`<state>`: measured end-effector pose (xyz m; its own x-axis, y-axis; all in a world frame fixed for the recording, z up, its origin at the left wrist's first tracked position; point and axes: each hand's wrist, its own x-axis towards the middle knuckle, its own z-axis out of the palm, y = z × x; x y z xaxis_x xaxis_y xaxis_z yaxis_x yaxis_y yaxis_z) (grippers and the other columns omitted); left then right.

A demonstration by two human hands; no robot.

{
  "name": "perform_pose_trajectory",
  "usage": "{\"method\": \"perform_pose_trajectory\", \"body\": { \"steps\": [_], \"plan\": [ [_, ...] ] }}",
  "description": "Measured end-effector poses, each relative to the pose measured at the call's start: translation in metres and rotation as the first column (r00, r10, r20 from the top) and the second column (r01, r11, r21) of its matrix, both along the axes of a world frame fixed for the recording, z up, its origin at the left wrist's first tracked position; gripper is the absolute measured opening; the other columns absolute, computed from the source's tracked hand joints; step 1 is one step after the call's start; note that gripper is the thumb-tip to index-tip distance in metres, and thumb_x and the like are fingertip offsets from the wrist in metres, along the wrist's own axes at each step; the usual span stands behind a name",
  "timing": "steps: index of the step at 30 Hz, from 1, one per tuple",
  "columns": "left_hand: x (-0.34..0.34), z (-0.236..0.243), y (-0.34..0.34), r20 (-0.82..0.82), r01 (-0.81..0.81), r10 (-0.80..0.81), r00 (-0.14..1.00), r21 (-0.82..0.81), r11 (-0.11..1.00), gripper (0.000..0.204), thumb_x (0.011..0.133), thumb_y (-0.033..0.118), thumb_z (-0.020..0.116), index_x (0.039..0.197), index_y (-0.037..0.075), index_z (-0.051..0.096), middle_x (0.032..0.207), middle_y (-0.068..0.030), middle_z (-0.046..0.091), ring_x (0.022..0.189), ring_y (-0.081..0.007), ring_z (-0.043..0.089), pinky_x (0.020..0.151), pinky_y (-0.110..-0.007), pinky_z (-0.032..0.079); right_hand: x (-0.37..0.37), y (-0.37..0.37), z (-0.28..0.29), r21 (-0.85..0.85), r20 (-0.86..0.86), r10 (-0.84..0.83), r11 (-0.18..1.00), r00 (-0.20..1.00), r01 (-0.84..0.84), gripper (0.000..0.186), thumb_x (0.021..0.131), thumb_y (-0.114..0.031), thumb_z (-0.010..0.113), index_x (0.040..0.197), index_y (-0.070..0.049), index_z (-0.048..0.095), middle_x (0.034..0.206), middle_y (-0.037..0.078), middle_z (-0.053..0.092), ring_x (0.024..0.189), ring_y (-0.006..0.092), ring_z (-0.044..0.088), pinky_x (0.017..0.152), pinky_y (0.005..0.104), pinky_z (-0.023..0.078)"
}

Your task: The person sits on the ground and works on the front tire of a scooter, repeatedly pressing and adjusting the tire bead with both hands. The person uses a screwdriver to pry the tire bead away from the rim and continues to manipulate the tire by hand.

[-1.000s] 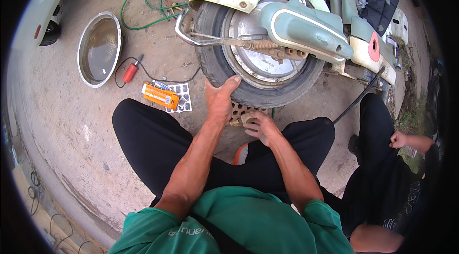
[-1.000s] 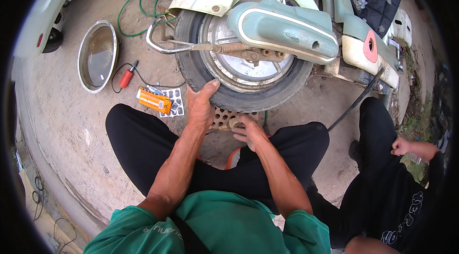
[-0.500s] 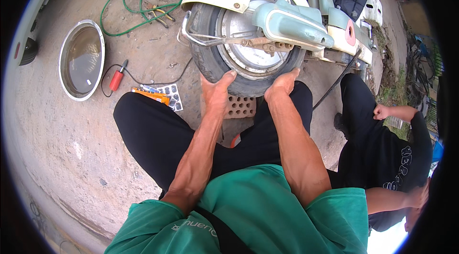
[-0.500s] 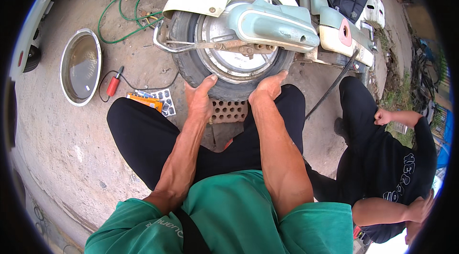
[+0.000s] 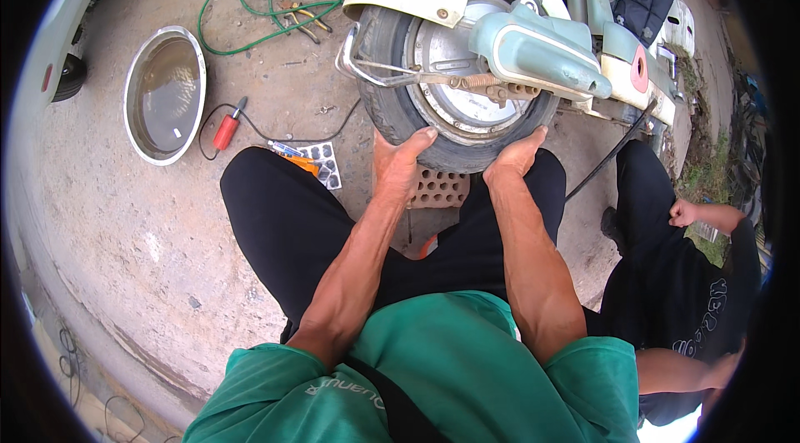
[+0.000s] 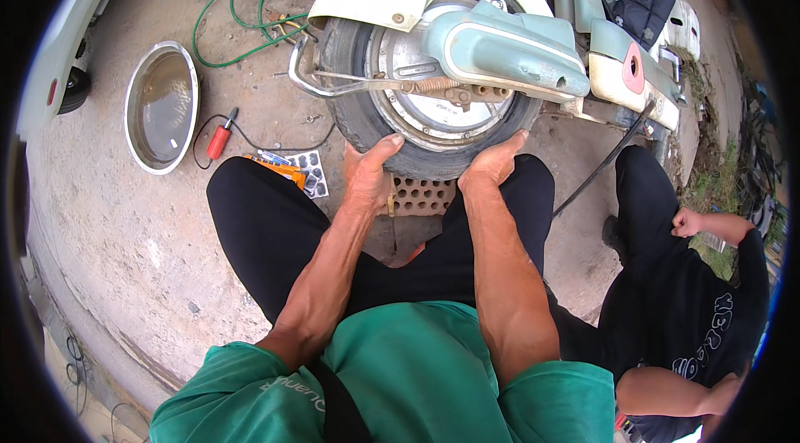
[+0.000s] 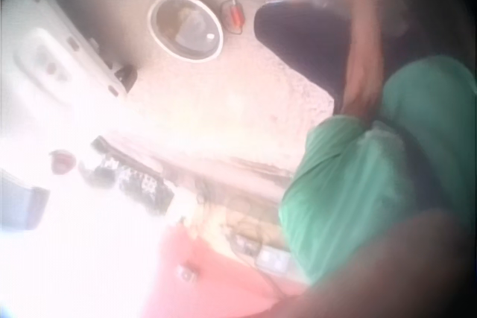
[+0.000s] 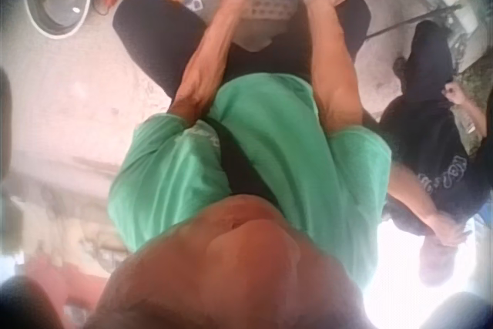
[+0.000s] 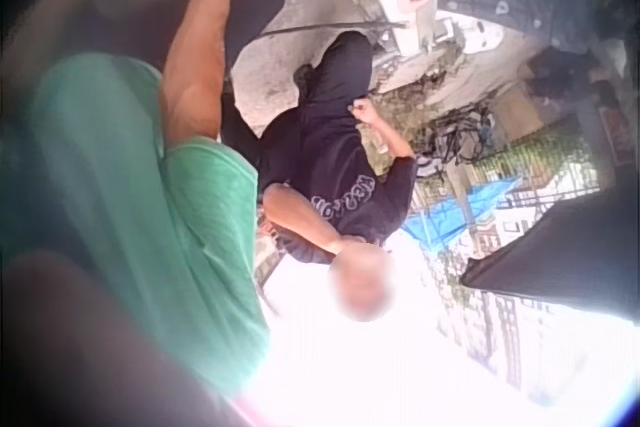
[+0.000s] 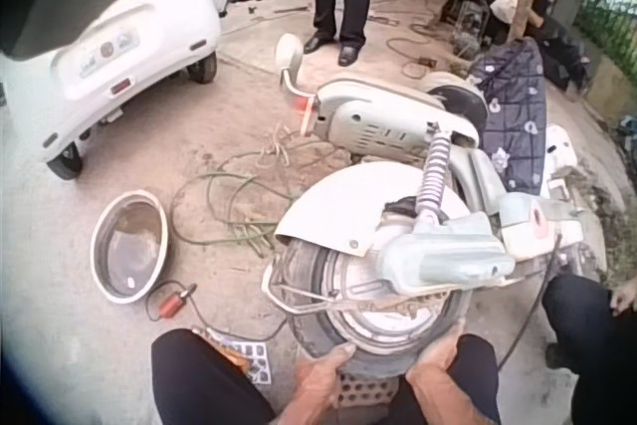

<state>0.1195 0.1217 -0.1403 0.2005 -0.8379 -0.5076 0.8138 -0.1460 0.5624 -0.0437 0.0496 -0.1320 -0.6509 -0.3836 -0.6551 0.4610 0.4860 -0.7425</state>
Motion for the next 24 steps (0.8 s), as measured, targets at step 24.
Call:
{"method": "perform_pose_trajectory", "body": {
  "steps": [24],
  "plan": [
    [0.077, 0.017, -0.065, 0.416, 0.111, -0.162, 0.895, 0.145, 0.983, 0.058, 0.093, 0.013, 0.083, 0.143, -0.007, 0.059, 0.131, -0.0143, 0.073, 0.11, -0.0246, 0.073, 0.097, -0.041, 0.06, 0.041, 0.062, -0.037, -0.424, 0.5, 0.178, 0.904, 0.848, 0.061, 0.077, 0.101, -0.058, 0.068, 0.161, -0.013, 0.05, 0.165, 0.007, 0.05, 0.148, 0.0312, 0.049, 0.124, 0.0557, 0.039]
  ]
}}
